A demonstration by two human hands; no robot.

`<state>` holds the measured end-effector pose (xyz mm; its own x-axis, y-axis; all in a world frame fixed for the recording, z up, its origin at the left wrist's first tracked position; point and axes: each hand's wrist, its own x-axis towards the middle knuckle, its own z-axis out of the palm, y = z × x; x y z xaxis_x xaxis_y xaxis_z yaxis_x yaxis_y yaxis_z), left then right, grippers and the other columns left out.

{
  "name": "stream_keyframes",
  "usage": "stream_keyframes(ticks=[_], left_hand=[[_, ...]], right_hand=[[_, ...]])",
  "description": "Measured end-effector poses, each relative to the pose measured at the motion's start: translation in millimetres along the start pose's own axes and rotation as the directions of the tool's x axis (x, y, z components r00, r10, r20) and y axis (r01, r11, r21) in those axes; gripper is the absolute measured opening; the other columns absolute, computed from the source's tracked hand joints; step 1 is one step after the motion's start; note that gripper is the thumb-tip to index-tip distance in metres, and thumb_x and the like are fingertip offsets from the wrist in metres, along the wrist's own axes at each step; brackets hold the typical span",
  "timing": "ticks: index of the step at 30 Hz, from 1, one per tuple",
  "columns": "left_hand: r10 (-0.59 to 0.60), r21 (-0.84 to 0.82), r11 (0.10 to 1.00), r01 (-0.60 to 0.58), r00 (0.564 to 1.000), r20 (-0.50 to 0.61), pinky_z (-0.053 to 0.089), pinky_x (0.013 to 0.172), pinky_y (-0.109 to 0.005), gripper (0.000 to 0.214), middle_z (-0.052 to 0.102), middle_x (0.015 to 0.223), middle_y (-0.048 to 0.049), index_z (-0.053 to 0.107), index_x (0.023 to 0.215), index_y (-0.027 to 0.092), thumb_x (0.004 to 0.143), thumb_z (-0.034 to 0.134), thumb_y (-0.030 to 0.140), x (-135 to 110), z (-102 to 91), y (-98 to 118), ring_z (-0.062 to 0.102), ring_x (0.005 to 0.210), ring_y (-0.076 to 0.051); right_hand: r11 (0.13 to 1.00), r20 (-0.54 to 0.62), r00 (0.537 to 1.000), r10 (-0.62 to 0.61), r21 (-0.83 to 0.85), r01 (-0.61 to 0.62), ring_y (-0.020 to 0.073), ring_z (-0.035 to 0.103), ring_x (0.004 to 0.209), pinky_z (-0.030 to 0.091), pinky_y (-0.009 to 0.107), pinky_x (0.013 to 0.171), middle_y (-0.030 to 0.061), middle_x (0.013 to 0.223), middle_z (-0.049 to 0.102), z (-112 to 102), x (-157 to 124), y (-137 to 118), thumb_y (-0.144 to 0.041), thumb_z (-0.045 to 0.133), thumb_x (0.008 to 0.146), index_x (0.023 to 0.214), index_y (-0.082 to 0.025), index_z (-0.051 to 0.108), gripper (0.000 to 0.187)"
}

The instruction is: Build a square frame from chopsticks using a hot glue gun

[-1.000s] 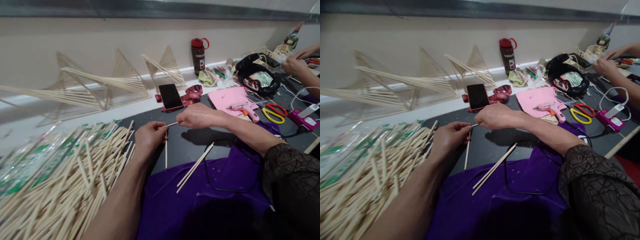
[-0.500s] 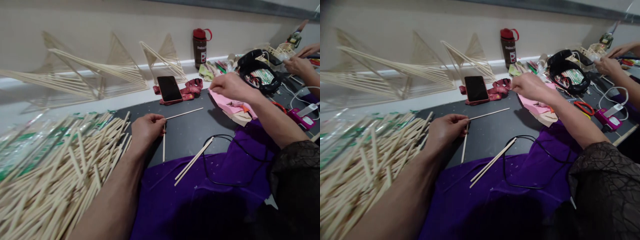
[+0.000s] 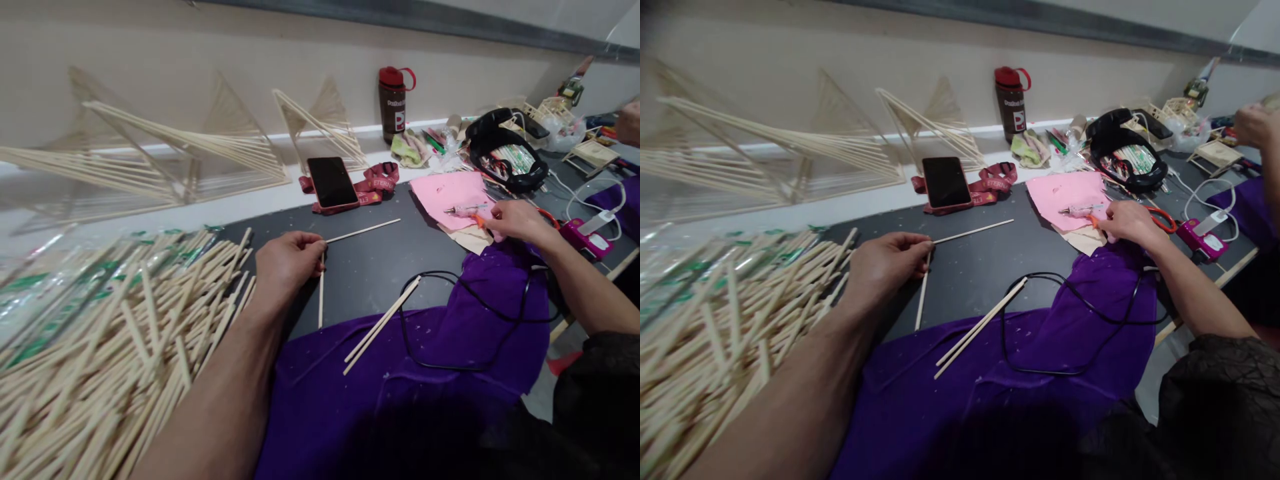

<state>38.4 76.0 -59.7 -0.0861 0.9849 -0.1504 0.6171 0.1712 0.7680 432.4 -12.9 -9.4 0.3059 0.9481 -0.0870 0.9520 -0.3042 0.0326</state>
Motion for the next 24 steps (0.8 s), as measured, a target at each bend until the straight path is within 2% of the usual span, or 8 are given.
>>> stream_keyframes(ticks=[3, 7, 10, 13, 17, 20, 22, 24], left_hand=[[0.004, 0.002, 1.0, -0.004, 1.0, 0.001, 0.048, 0.052, -0.027, 0.018, 0.059, 0.051, 0.0014, 0.067, 0.082, 0.021, 0.07, 0.061, 0.033, 0.7, 0.6, 0.7, 0.062, 0.049, -0.019], [-0.007, 0.003, 1.0, 0.007, 1.0, -0.009, 0.049, 0.053, -0.028, 0.018, 0.06, 0.053, 0.0005, 0.068, 0.083, 0.021, 0.07, 0.062, 0.033, -0.2, 1.1, 2.5, 0.063, 0.051, -0.02], [-0.007, -0.013, 1.0, 0.007, 1.0, -0.005, 0.049, 0.052, -0.028, 0.021, 0.061, 0.056, 0.0003, 0.069, 0.087, 0.02, 0.071, 0.062, 0.033, -1.6, 0.6, 1.7, 0.063, 0.053, -0.02], [0.02, -0.044, 0.999, -0.021, 1.0, -0.009, 0.049, 0.052, -0.029, 0.031, 0.061, 0.057, 0.0012, 0.071, 0.101, 0.019, 0.075, 0.061, 0.033, -2.1, -1.8, -1.2, 0.063, 0.053, -0.02], [0.191, 0.01, 0.981, -0.193, 0.961, -0.198, 0.052, 0.07, -0.031, 0.028, 0.068, 0.068, 0.0001, 0.075, 0.098, 0.02, 0.078, 0.061, 0.035, -3.9, -6.6, 0.4, 0.066, 0.066, -0.02], [0.238, -0.112, 0.953, -0.281, 0.925, -0.295, 0.051, 0.072, -0.03, 0.026, 0.074, 0.081, -0.0022, 0.076, 0.092, 0.019, 0.078, 0.062, 0.037, -14.3, -7.2, 12.8, 0.065, 0.073, -0.018], [0.25, -0.269, 0.917, -0.293, 0.951, -0.184, 0.05, 0.064, -0.029, 0.03, 0.073, 0.077, -0.0028, 0.076, 0.091, 0.018, 0.076, 0.065, 0.042, -27.7, -5.3, 25.7, 0.062, 0.066, -0.017], [0.308, -0.402, 0.872, -0.279, 0.951, 0.007, 0.049, 0.059, -0.027, 0.036, 0.075, 0.08, -0.0047, 0.078, 0.095, 0.018, 0.073, 0.072, 0.045, -44.0, -2.5, 39.2, 0.063, 0.067, -0.017]], right_hand=[[0.995, -0.057, 0.998, 0.015, 0.096, -0.01, 0.0228, 0.069, 0.079, 0.038, 0.03, 0.06, 0.0093, 0.087, 0.079, -2.1, 4.5, 2.1, -0.041, 0.063, 0.08, 0.095, -0.017, 0.081, 0.033], [0.941, -0.198, 0.98, 0.029, 0.335, 0.04, 0.0213, 0.069, 0.075, 0.043, 0.029, 0.064, 0.0082, 0.083, 0.078, -3.1, 9.6, 2.4, -0.04, 0.066, 0.077, 0.09, -0.015, 0.081, 0.032], [0.833, -0.259, 0.965, 0.043, 0.542, 0.108, 0.0194, 0.065, 0.069, 0.043, 0.03, 0.062, 0.0078, 0.078, 0.075, -0.6, 13.9, 0.7, -0.043, 0.068, 0.075, 0.088, -0.014, 0.079, 0.034], [0.669, -0.281, 0.959, 0.039, 0.72, 0.184, 0.0167, 0.06, 0.063, 0.043, 0.029, 0.058, 0.0058, 0.073, 0.071, -3.0, 14.0, -6.5, -0.046, 0.073, 0.069, 0.091, -0.013, 0.076, 0.039], [0.509, -0.365, 0.931, 0.022, 0.805, 0.304, 0.0158, 0.06, 0.064, 0.045, 0.029, 0.059, 0.0039, 0.075, 0.07, -21.0, 1.0, -33.6, -0.043, 0.077, 0.065, 0.091, -0.017, 0.072, 0.038], [0.456, -0.467, 0.884, -0.042, 0.778, 0.432, 0.0154, 0.06, 0.064, 0.047, 0.03, 0.059, 0.0024, 0.076, 0.069, -37.2, -11.3, -66.0, -0.041, 0.076, 0.067, 0.089, -0.019, 0.07, 0.031], [0.413, -0.502, 0.859, -0.102, 0.764, 0.496, 0.0141, 0.058, 0.06, 0.047, 0.029, 0.057, 0.0004, 0.074, 0.068, -45.1, -16.4, -90.1, -0.04, 0.074, 0.07, 0.087, -0.02, 0.068, 0.027], [0.361, -0.532, 0.831, -0.163, 0.752, 0.552, 0.013, 0.057, 0.059, 0.047, 0.029, 0.057, -0.0008, 0.074, 0.068, -50.2, -19.3, -114.3, -0.04, 0.073, 0.072, 0.084, -0.021, 0.067, 0.023]])
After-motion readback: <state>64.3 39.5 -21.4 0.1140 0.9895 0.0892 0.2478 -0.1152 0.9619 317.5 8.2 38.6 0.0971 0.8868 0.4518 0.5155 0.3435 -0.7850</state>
